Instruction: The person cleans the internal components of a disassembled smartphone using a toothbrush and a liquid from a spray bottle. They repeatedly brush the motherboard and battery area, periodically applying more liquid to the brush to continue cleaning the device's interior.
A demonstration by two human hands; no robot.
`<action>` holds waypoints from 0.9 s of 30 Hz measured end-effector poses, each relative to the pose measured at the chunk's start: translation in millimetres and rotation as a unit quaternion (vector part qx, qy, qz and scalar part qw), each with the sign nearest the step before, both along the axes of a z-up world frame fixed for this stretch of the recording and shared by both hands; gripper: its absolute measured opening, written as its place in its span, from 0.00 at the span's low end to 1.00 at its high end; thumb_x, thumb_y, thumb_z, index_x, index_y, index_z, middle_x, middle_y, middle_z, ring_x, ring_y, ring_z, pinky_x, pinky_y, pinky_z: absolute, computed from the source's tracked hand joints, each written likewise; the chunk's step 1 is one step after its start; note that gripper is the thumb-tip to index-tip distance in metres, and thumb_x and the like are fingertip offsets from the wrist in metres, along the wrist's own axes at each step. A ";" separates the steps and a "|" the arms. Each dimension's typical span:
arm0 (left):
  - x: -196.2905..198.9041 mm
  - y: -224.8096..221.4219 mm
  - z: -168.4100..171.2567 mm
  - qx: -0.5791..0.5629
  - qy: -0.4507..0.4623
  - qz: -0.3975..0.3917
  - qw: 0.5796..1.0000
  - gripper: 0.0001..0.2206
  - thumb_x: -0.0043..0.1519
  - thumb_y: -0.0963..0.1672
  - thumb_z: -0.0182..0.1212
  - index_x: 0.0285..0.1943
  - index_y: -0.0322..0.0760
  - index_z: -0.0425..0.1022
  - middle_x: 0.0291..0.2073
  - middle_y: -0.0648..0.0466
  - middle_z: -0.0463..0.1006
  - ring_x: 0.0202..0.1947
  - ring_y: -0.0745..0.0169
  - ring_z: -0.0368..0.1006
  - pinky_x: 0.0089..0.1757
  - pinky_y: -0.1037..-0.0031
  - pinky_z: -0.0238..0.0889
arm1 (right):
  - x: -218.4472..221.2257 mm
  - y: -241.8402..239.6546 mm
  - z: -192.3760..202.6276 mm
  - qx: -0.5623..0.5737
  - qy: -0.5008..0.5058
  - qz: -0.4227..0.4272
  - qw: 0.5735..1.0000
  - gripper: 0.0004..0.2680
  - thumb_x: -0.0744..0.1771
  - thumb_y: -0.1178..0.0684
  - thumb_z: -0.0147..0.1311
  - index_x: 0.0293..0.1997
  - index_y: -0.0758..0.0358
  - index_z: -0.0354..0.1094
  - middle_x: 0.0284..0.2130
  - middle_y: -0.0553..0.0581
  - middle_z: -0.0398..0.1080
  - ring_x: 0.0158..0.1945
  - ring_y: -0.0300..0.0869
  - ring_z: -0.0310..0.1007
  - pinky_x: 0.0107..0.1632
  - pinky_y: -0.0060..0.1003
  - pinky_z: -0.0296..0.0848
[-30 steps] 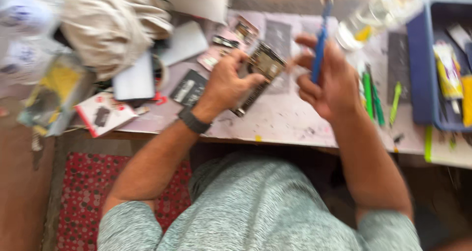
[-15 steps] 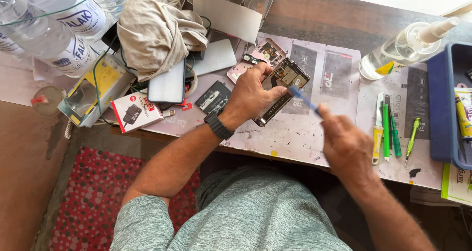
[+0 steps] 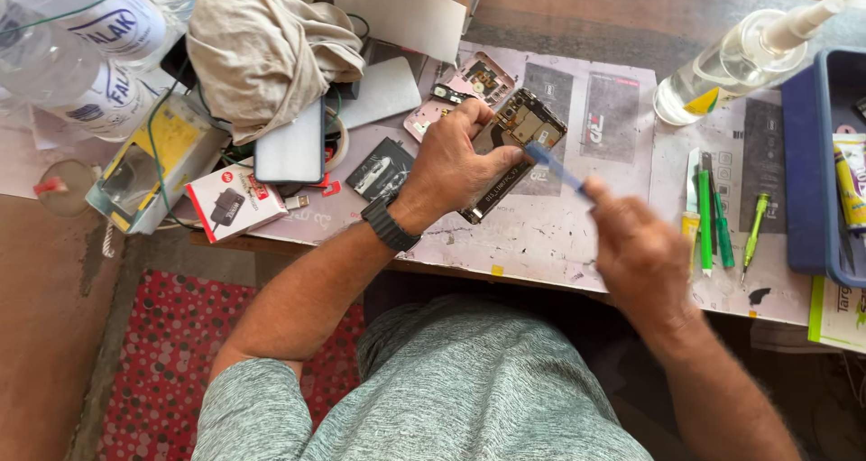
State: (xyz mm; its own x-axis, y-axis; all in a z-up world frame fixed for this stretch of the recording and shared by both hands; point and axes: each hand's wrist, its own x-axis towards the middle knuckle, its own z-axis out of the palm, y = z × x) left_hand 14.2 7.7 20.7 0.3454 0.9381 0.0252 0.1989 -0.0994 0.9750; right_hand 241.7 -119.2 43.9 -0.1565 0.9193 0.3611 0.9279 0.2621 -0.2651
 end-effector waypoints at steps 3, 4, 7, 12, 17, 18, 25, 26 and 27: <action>1.9 -1.0 3.7 0.036 0.074 0.023 0.996 0.17 0.55 0.46 0.77 0.44 0.32 0.75 0.32 0.47 0.83 0.32 0.63 0.79 0.34 0.75 0.71 | 1.2 2.1 4.2 0.034 0.022 0.002 0.999 0.15 0.69 0.61 0.60 0.65 0.56 0.70 0.35 0.57 0.73 0.28 0.47 0.70 0.31 0.43 0.66; 5.1 -2.1 3.3 0.063 0.104 0.030 0.992 0.18 0.55 0.47 0.79 0.43 0.31 0.75 0.31 0.46 0.83 0.31 0.61 0.76 0.33 0.73 0.69 | 0.1 1.4 2.6 0.032 0.022 0.018 0.999 0.15 0.69 0.60 0.60 0.65 0.57 0.70 0.34 0.57 0.72 0.28 0.48 0.70 0.30 0.44 0.67; 6.2 -3.2 2.7 0.086 -0.015 0.011 0.996 0.17 0.58 0.44 0.75 0.47 0.31 0.73 0.36 0.50 0.85 0.35 0.69 0.81 0.37 0.79 0.73 | -1.4 4.7 -2.3 0.036 0.025 0.032 0.999 0.15 0.69 0.59 0.62 0.64 0.58 0.70 0.32 0.57 0.72 0.28 0.50 0.70 0.31 0.45 0.67; 5.3 -2.0 -0.9 0.045 -0.019 -0.001 0.999 0.15 0.59 0.43 0.74 0.46 0.32 0.71 0.34 0.52 0.84 0.34 0.71 0.81 0.35 0.80 0.74 | 4.5 -5.2 -5.2 0.000 0.034 0.046 0.998 0.16 0.68 0.60 0.62 0.64 0.61 0.69 0.28 0.56 0.71 0.24 0.46 0.69 0.27 0.44 0.66; 9.1 -5.3 -8.9 0.079 -0.020 -0.009 0.997 0.13 0.61 0.42 0.73 0.46 0.32 0.71 0.35 0.50 0.85 0.35 0.70 0.82 0.36 0.80 0.74 | 14.0 -12.1 -7.7 0.006 0.019 0.038 0.999 0.16 0.69 0.60 0.60 0.66 0.57 0.69 0.33 0.55 0.73 0.27 0.43 0.70 0.27 0.41 0.67; 9.6 -6.1 -9.1 0.074 -0.011 -0.007 0.997 0.13 0.60 0.42 0.73 0.46 0.32 0.71 0.35 0.50 0.85 0.35 0.70 0.82 0.36 0.80 0.74 | 14.3 -15.3 -8.5 0.004 0.014 0.040 0.999 0.16 0.69 0.60 0.60 0.66 0.57 0.68 0.32 0.55 0.73 0.27 0.44 0.70 0.28 0.42 0.67; 19.0 -6.1 -8.8 0.101 0.016 -0.010 0.995 0.16 0.59 0.44 0.76 0.45 0.32 0.71 0.32 0.49 0.84 0.33 0.68 0.82 0.33 0.80 0.75 | 21.8 -18.3 -11.4 -0.020 0.026 0.034 0.999 0.17 0.68 0.61 0.62 0.66 0.58 0.69 0.30 0.55 0.73 0.23 0.42 0.68 0.24 0.39 0.65; 20.0 -3.9 -8.2 0.089 0.017 -0.017 0.996 0.16 0.60 0.44 0.75 0.46 0.32 0.71 0.33 0.50 0.84 0.33 0.70 0.83 0.33 0.81 0.76 | 20.9 -17.0 -11.2 -0.023 0.030 0.031 0.999 0.17 0.68 0.61 0.63 0.65 0.59 0.69 0.29 0.55 0.73 0.22 0.42 0.67 0.22 0.39 0.65; 19.9 -3.4 -8.3 0.075 0.019 -0.022 0.997 0.15 0.60 0.44 0.74 0.46 0.33 0.71 0.33 0.50 0.84 0.34 0.71 0.83 0.34 0.82 0.77 | 19.7 -16.0 -10.6 -0.027 0.035 0.030 0.999 0.17 0.68 0.61 0.63 0.65 0.59 0.70 0.28 0.56 0.73 0.21 0.42 0.67 0.21 0.38 0.64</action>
